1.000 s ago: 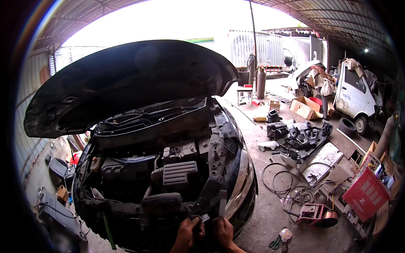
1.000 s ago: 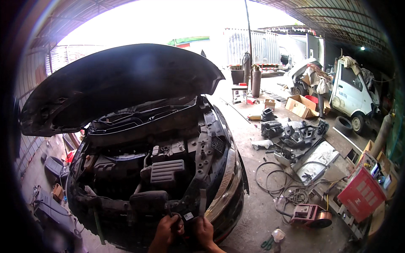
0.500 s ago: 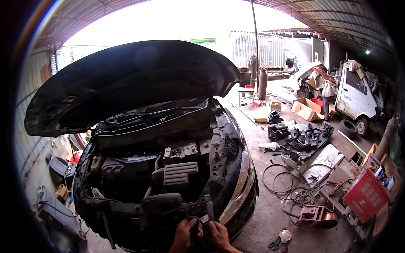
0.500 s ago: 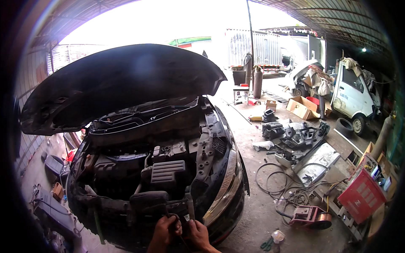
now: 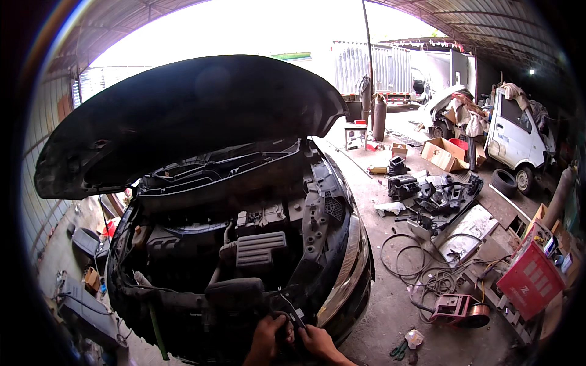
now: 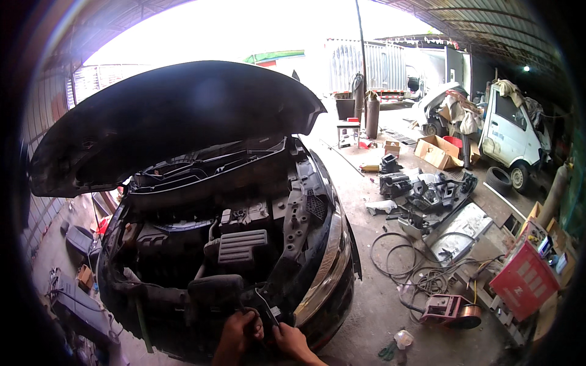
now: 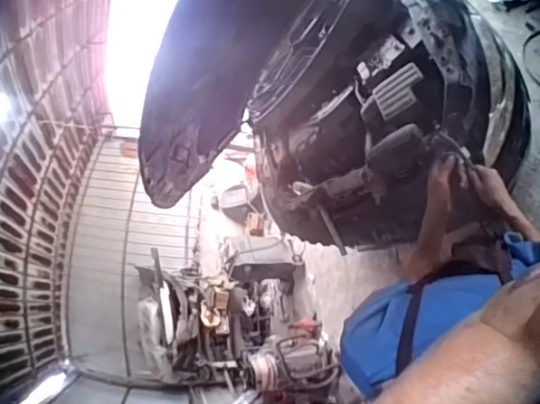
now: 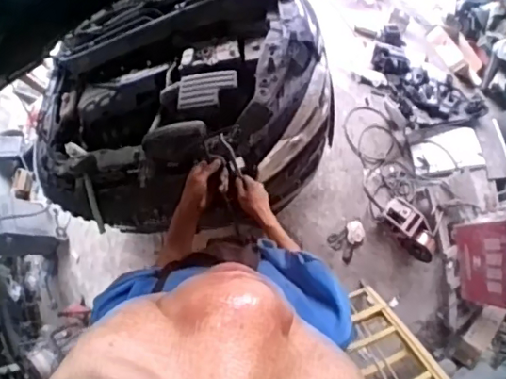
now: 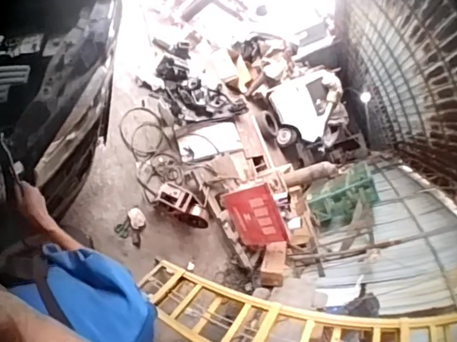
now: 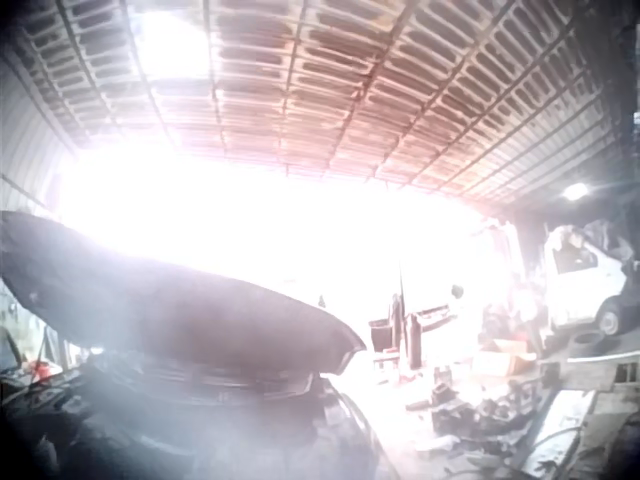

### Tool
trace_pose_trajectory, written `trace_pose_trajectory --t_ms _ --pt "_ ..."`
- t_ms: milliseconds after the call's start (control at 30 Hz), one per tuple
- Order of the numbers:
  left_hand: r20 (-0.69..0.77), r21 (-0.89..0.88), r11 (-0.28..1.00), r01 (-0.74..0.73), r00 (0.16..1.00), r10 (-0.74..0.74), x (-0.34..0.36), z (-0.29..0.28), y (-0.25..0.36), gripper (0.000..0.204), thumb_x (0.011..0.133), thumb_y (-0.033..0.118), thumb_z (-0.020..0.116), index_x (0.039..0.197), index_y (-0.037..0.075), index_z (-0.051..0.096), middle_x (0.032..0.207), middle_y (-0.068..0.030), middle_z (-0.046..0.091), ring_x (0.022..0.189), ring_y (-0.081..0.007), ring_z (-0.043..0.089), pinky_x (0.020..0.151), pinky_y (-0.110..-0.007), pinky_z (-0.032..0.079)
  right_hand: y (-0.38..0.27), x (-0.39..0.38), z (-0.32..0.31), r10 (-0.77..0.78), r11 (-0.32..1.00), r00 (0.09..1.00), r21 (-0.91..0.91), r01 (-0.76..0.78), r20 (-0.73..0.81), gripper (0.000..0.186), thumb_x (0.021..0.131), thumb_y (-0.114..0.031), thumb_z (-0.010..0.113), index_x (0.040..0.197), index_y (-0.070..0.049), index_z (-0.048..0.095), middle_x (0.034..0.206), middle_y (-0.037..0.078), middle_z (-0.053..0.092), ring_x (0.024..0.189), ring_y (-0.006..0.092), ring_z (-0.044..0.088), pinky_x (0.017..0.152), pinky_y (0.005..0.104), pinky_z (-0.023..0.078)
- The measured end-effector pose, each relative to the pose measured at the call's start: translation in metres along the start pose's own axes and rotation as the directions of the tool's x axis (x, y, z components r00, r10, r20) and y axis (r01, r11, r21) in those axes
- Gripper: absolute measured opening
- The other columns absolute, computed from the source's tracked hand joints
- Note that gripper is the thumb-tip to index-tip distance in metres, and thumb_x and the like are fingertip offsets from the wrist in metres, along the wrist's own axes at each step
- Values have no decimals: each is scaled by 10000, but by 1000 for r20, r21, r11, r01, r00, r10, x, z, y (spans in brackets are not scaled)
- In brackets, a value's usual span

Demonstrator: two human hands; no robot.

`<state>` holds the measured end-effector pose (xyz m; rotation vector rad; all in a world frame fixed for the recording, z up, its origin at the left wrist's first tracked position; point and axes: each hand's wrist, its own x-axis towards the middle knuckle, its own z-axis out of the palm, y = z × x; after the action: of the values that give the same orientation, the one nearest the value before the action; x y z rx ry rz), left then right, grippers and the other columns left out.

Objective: The person uses a prying tool and pliers to remove plastic fasteners and components from the interior side of the car hood and the cowling area.

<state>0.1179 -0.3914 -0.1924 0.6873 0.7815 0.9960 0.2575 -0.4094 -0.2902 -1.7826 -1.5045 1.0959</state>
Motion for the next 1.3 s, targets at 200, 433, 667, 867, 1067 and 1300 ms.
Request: trace_pose_trajectory --t_ms 200,433,667,867,1067,1300 --pt "-89 0 1000 5 996 -5 2 1 -6 116 933 139 489 937 31 530 682 -92 518 567 -212 512 523 -326 429 11 3 8 -81 992 959 -73 104 270 433 935 -465 450 930 -54 588 914 233 659 908 431 620 768 518 487" --pt "-61 -39 999 13 998 -15 -1 -2 -2 128 942 147 486 950 26 525 680 -92 526 538 -194 506 508 -319 426 -19 -10 -13 -98 744 995 661 95 -33 270 939 -272 567 951 -6 614 739 130 628 706 200 628 673 351 499" --pt "-19 -107 993 40 999 -42 -1 -5 -2 129 960 146 467 960 27 518 672 -93 518 523 -183 488 506 -321 415 -40 -25 -46 -7 641 772 590 492 -636 163 945 -178 561 986 -32 621 691 61 606 528 208 562 500 320 435" --pt "75 -62 997 45 996 -41 0 -5 -6 150 965 151 460 960 11 515 700 -99 543 564 -187 530 516 -298 439 -22 -8 -20 -304 951 950 -85 297 -78 244 944 -305 505 989 -84 598 809 220 657 781 433 635 636 489 497" --pt "2 -18 999 45 999 -45 -1 -10 -6 157 961 149 464 940 5 522 704 -97 550 572 -184 542 513 -278 443 -14 -11 -7 -208 978 977 42 206 39 315 944 -369 500 955 -65 581 803 230 649 781 413 648 662 492 502" --pt "14 -88 996 34 999 -33 -5 -10 -5 149 969 159 460 991 19 504 717 -102 540 561 -188 518 525 -300 434 -46 -41 -35 -375 773 687 199 602 -622 156 949 -146 525 986 -42 635 686 167 629 621 292 672 543 353 496"
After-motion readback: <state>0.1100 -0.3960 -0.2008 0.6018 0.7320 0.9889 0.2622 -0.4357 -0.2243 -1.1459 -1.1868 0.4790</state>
